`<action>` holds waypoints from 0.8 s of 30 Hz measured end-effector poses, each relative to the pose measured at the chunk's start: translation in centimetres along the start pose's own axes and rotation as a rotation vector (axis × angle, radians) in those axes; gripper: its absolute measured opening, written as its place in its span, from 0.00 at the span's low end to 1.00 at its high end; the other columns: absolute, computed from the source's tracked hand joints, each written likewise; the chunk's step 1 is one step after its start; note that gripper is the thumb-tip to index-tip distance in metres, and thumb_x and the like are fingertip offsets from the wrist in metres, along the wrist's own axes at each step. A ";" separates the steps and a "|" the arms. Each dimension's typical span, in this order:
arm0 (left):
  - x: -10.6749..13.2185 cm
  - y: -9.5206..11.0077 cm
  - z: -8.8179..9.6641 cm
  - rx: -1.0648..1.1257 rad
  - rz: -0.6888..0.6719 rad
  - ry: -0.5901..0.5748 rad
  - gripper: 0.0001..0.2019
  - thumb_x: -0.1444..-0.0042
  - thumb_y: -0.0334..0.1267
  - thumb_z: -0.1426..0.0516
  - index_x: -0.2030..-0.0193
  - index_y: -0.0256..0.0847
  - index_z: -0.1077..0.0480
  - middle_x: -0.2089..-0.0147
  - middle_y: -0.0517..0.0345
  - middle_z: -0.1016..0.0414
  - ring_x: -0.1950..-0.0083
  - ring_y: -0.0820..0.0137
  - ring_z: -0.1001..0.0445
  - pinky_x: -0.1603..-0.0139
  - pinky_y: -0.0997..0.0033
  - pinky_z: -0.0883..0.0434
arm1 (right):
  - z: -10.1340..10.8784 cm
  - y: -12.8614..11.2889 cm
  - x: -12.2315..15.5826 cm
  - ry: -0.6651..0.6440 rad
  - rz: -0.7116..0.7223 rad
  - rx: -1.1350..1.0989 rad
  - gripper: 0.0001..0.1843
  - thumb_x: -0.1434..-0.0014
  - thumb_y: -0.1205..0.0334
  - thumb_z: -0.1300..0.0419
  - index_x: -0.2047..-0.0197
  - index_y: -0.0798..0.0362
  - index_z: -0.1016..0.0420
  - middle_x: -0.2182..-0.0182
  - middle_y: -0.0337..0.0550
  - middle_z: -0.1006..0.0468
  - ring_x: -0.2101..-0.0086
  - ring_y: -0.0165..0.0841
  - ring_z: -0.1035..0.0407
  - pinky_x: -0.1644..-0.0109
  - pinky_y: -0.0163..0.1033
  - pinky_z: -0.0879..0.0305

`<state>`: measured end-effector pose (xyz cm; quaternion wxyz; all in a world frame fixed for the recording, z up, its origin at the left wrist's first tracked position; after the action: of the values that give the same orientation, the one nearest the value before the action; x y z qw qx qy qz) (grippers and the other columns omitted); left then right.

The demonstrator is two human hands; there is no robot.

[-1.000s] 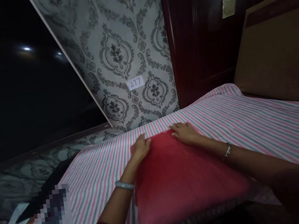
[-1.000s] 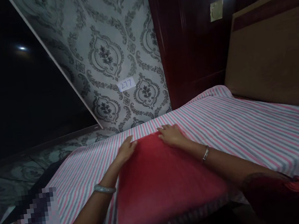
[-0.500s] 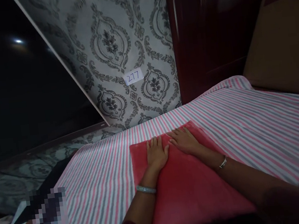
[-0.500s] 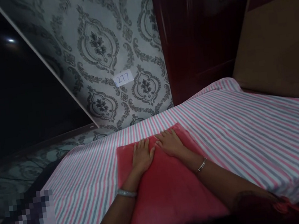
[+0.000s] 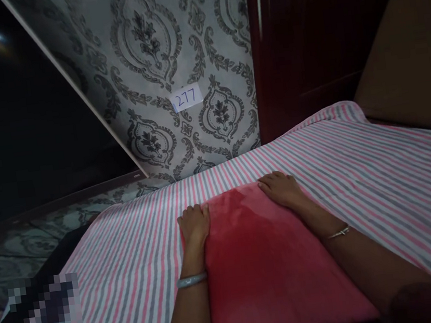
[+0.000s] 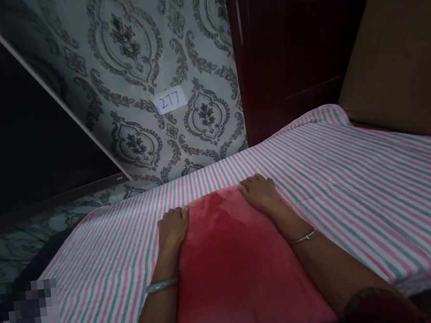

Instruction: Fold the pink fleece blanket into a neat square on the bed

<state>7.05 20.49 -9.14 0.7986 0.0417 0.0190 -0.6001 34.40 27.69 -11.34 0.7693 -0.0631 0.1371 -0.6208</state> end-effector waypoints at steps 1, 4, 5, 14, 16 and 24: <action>0.0 -0.5 0.0 0.019 0.031 0.000 0.29 0.31 0.49 0.63 0.47 0.34 0.27 0.45 0.36 0.26 0.42 0.49 0.30 0.45 0.47 0.35 | -0.1 0.5 -0.1 -0.013 -0.034 -0.023 0.26 0.29 0.51 0.60 0.43 0.48 0.25 0.40 0.47 0.28 0.40 0.46 0.40 0.41 0.57 0.42; -0.3 -1.6 -0.2 0.055 0.084 -0.009 0.28 0.31 0.48 0.63 0.46 0.35 0.28 0.44 0.36 0.28 0.40 0.50 0.32 0.48 0.49 0.32 | -0.3 1.4 -0.3 -0.013 -0.078 -0.064 0.27 0.30 0.51 0.60 0.43 0.49 0.26 0.40 0.48 0.29 0.41 0.46 0.39 0.42 0.53 0.39; -0.4 -1.9 -0.2 0.060 0.087 -0.012 0.28 0.31 0.48 0.63 0.46 0.35 0.28 0.44 0.36 0.28 0.40 0.49 0.32 0.48 0.50 0.32 | -0.3 1.6 -0.4 0.000 -0.087 -0.070 0.27 0.30 0.52 0.60 0.42 0.49 0.26 0.39 0.49 0.29 0.41 0.46 0.38 0.42 0.52 0.39; -0.6 -3.2 0.2 0.136 0.107 -0.005 0.25 0.31 0.42 0.62 0.49 0.37 0.26 0.46 0.39 0.25 0.42 0.51 0.29 0.50 0.54 0.31 | 0.0 2.7 -0.2 0.075 -0.246 -0.085 0.30 0.30 0.52 0.59 0.32 0.57 0.38 0.39 0.60 0.31 0.41 0.48 0.35 0.40 0.54 0.40; -0.3 -3.0 0.8 0.130 0.129 0.027 0.25 0.31 0.40 0.62 0.48 0.35 0.26 0.46 0.36 0.26 0.42 0.50 0.29 0.49 0.50 0.32 | 1.0 2.0 0.1 0.150 -0.219 -0.048 0.29 0.30 0.53 0.59 0.32 0.55 0.38 0.35 0.58 0.36 0.37 0.49 0.41 0.38 0.58 0.43; 6.5 5.1 6.5 0.331 -0.466 0.176 0.22 0.32 0.38 0.59 0.46 0.41 0.26 0.45 0.49 0.22 0.44 0.63 0.26 0.38 0.62 0.34 | 3.2 -7.9 3.9 0.048 0.483 -0.062 0.26 0.31 0.62 0.55 0.32 0.46 0.34 0.32 0.46 0.39 0.32 0.40 0.49 0.29 0.54 0.56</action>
<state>13.62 15.13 -3.00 0.6171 0.2175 -0.0008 -0.7562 28.70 21.92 -6.73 0.8896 -0.0373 0.1856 -0.4157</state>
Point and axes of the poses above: each hand's wrist, its own x-axis away from the middle knuckle, its own z-axis out of the back of the hand, y = z × x, the point moved 7 cm from there along -x, towards the middle knuckle
